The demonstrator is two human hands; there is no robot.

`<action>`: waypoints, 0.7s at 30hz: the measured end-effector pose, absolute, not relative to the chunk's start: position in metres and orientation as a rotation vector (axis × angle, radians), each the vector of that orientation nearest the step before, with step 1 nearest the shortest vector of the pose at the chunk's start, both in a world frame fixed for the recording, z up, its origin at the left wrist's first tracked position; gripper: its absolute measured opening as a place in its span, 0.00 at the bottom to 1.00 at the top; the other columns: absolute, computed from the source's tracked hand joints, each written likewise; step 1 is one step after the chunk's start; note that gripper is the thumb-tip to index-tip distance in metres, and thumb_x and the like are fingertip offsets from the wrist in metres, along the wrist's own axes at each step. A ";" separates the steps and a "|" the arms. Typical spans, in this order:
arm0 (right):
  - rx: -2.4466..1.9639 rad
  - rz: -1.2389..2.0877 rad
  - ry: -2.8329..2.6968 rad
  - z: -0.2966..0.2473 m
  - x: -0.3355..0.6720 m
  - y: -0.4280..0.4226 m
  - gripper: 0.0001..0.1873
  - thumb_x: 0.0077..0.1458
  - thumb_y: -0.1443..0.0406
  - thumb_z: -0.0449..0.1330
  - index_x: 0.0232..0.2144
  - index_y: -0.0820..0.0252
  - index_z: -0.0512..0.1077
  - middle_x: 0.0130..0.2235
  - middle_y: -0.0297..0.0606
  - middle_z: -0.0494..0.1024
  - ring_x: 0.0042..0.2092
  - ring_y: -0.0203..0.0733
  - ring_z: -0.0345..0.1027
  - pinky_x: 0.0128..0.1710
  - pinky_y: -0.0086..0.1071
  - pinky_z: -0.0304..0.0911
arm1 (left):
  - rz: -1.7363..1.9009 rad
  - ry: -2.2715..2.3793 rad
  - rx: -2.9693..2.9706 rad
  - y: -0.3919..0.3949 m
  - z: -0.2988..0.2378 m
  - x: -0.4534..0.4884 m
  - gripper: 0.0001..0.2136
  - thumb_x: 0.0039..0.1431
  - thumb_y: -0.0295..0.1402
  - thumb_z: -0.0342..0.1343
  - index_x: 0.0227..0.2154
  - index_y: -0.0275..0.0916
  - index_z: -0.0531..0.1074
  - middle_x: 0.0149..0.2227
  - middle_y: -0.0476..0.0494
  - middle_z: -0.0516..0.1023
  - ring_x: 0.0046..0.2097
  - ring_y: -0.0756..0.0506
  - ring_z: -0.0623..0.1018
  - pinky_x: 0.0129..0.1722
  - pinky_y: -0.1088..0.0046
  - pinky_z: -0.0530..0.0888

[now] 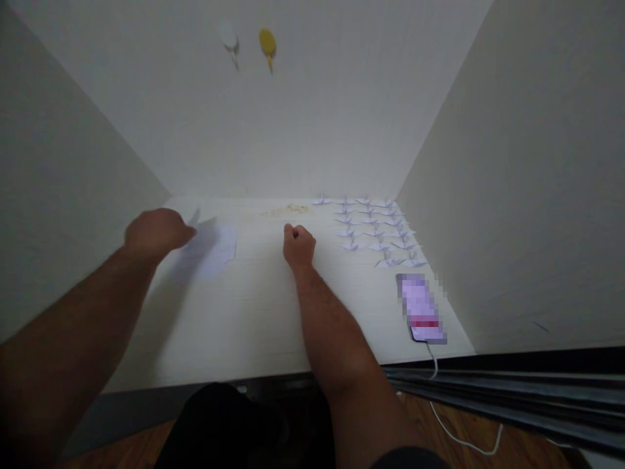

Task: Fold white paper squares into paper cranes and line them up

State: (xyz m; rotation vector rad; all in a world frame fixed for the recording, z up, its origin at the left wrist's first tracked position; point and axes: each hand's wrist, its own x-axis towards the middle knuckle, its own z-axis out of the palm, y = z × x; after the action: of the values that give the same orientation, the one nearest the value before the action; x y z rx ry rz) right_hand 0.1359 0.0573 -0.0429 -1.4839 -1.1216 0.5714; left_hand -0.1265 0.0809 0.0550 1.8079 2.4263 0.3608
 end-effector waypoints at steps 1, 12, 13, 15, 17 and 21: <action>-1.488 0.575 -1.119 -0.042 0.136 0.057 0.22 0.58 0.52 0.54 0.17 0.56 0.63 0.19 0.28 0.65 0.25 0.35 0.56 0.31 0.30 0.54 | 0.202 2.517 1.854 0.078 0.064 -0.126 0.15 0.42 0.32 0.62 0.19 0.36 0.58 0.34 0.37 0.74 0.46 0.31 0.74 0.46 0.45 0.72; -1.367 0.750 -1.024 -0.036 0.138 0.056 0.24 0.56 0.48 0.55 0.19 0.57 0.67 0.21 0.30 0.71 0.24 0.33 0.61 0.28 0.28 0.58 | 1.491 1.376 1.039 0.044 0.054 -0.038 0.11 0.39 0.31 0.62 0.22 0.37 0.63 0.23 0.53 0.66 0.26 0.54 0.68 0.36 0.67 0.76; -1.319 0.838 -0.991 -0.036 0.138 0.057 0.25 0.56 0.46 0.54 0.20 0.58 0.68 0.22 0.31 0.72 0.23 0.33 0.61 0.26 0.28 0.58 | 1.433 1.287 0.949 0.043 0.039 -0.029 0.11 0.37 0.31 0.62 0.21 0.38 0.63 0.22 0.54 0.65 0.25 0.54 0.67 0.34 0.70 0.76; -1.229 1.010 -0.901 -0.034 0.140 0.059 0.26 0.56 0.44 0.52 0.23 0.58 0.70 0.23 0.33 0.74 0.21 0.33 0.62 0.21 0.28 0.57 | 1.309 1.219 0.893 0.044 0.011 -0.014 0.12 0.37 0.33 0.63 0.20 0.38 0.64 0.22 0.52 0.66 0.25 0.53 0.68 0.30 0.73 0.74; -1.168 1.098 -0.817 -0.034 0.143 0.062 0.27 0.55 0.42 0.52 0.24 0.59 0.70 0.22 0.34 0.73 0.21 0.35 0.64 0.18 0.29 0.57 | 1.276 1.190 0.909 0.049 -0.009 -0.005 0.12 0.36 0.35 0.63 0.20 0.38 0.65 0.23 0.50 0.69 0.27 0.50 0.72 0.29 0.72 0.73; -1.123 1.060 -0.759 -0.039 0.147 0.065 0.23 0.53 0.45 0.56 0.24 0.59 0.70 0.22 0.31 0.70 0.22 0.35 0.63 0.20 0.29 0.60 | 1.233 1.315 1.159 0.056 -0.025 -0.001 0.11 0.41 0.38 0.63 0.18 0.40 0.67 0.20 0.50 0.69 0.25 0.49 0.70 0.28 0.71 0.71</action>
State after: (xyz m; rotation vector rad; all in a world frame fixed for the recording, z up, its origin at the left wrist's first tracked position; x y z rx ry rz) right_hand 0.1468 0.0650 -0.0386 -1.1235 -0.7586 1.0602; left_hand -0.0013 0.0563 -0.0254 1.1594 1.3151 1.2333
